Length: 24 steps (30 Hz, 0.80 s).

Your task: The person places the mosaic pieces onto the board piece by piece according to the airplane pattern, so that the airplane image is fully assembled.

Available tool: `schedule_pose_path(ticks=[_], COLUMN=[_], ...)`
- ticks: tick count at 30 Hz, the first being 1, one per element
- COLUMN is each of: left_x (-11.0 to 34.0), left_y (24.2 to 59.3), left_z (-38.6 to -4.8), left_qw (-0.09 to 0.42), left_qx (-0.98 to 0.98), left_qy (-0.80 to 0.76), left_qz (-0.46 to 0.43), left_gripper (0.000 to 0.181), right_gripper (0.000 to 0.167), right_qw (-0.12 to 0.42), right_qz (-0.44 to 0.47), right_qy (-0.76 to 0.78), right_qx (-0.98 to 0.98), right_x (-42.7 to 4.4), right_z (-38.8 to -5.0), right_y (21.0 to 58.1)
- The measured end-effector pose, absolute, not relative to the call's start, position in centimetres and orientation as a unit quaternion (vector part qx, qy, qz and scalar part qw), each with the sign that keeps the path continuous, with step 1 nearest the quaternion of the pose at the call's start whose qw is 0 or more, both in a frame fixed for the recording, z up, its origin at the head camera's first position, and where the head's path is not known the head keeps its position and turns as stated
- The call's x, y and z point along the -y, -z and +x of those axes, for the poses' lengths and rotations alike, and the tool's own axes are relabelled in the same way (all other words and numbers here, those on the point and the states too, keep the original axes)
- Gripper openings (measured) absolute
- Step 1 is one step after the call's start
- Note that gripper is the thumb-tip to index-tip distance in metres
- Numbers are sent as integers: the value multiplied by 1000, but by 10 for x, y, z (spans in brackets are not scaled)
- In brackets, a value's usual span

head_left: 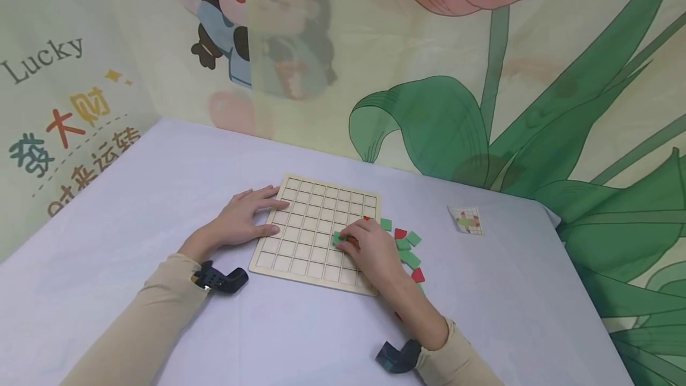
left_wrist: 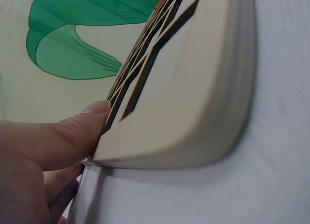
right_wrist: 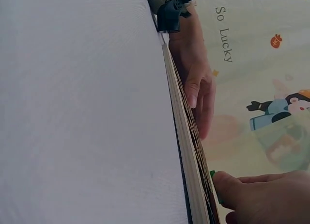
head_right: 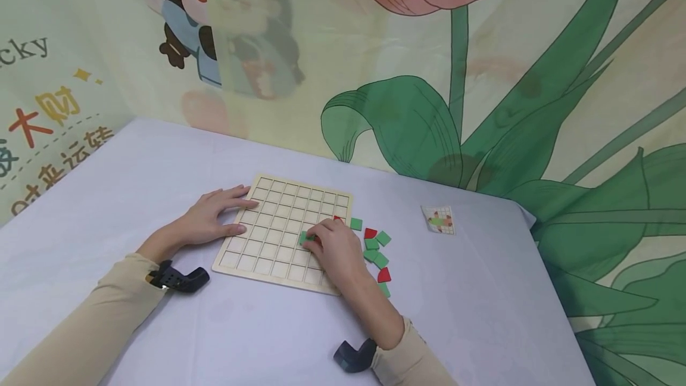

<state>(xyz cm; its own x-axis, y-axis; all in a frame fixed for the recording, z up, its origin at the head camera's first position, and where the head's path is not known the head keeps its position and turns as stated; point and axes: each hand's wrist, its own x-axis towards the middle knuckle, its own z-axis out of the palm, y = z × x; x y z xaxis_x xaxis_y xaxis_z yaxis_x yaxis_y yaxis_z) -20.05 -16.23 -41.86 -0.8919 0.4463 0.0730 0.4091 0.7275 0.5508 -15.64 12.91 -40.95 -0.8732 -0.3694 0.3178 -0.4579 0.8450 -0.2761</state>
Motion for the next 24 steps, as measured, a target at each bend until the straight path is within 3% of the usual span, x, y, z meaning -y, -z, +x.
schedule_pose_path(ticks=[24], left_x=[160], left_y=[416], left_z=[-200], left_qw=[37], left_qx=[-931], left_qy=[-285], left_qz=[226], left_gripper=[55], right_gripper=[10], right_qw=[143], right_qz=[207], right_qy=[-198], right_qx=[947], right_x=[-129], right_z=[-168], right_y=[413])
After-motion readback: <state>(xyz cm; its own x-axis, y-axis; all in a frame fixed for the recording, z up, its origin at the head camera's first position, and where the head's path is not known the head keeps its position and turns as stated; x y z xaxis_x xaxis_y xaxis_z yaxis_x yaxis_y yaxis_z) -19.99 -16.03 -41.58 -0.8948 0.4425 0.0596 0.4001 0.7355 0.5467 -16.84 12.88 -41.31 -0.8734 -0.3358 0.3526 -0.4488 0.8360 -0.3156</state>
